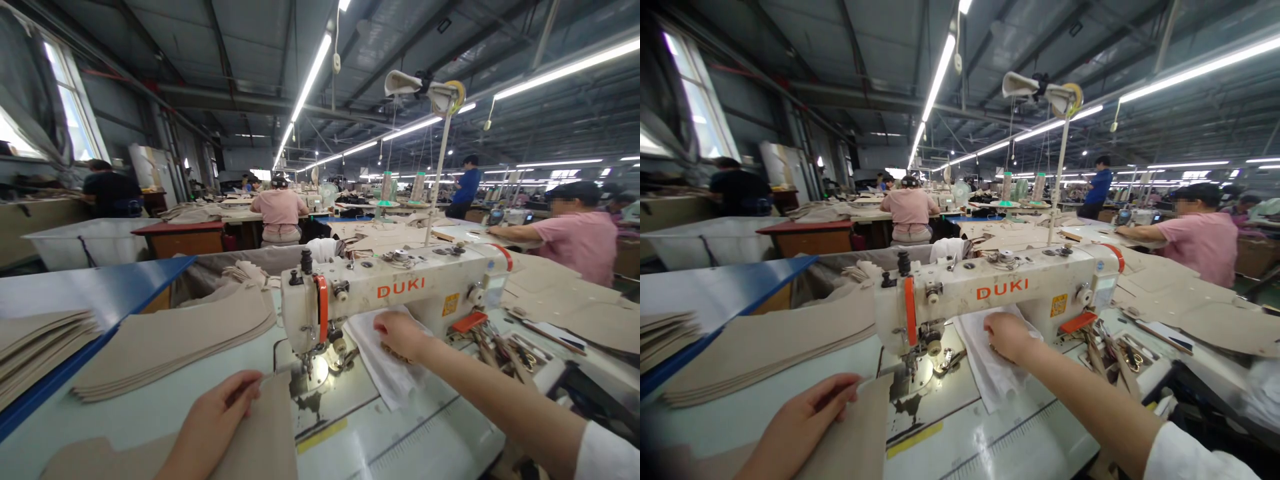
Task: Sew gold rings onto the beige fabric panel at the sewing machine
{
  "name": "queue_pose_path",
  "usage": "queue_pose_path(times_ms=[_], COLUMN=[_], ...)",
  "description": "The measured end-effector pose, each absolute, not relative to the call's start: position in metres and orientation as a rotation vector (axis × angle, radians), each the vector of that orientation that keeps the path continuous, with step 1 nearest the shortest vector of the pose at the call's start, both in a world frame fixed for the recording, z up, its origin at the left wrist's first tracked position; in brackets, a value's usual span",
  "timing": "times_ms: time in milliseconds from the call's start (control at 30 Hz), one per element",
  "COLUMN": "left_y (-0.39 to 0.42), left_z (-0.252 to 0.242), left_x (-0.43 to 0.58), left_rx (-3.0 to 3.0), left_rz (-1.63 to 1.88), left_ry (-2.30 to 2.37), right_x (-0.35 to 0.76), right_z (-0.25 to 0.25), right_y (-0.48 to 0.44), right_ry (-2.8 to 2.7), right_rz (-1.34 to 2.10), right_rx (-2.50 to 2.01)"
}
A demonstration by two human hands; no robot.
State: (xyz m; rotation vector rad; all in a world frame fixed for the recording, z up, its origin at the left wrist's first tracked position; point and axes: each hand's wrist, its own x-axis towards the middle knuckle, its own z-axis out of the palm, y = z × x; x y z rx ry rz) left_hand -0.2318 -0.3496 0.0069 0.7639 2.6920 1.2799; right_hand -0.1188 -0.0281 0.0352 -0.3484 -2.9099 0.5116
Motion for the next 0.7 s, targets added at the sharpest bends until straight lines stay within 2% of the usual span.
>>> queue_pose_path(times_ms=[233, 433, 700], left_y=[-0.352, -0.355, -0.353], left_z=[-0.002, -0.006, 0.000], left_x=[-0.221, -0.215, -0.205], left_rx=[0.978, 1.091, 1.160], left_rz=[1.232, 1.201, 1.174], left_ry=[2.679, 2.653, 2.649], right_x=[-0.073, -0.059, -0.068], right_z=[0.026, 0.028, 0.029], right_y=[-0.048, -0.081, -0.119], right_ry=[-2.589, -1.962, -1.811], right_rz=[1.275, 2.200, 2.461], right_rx=[-0.283, -0.298, -0.447])
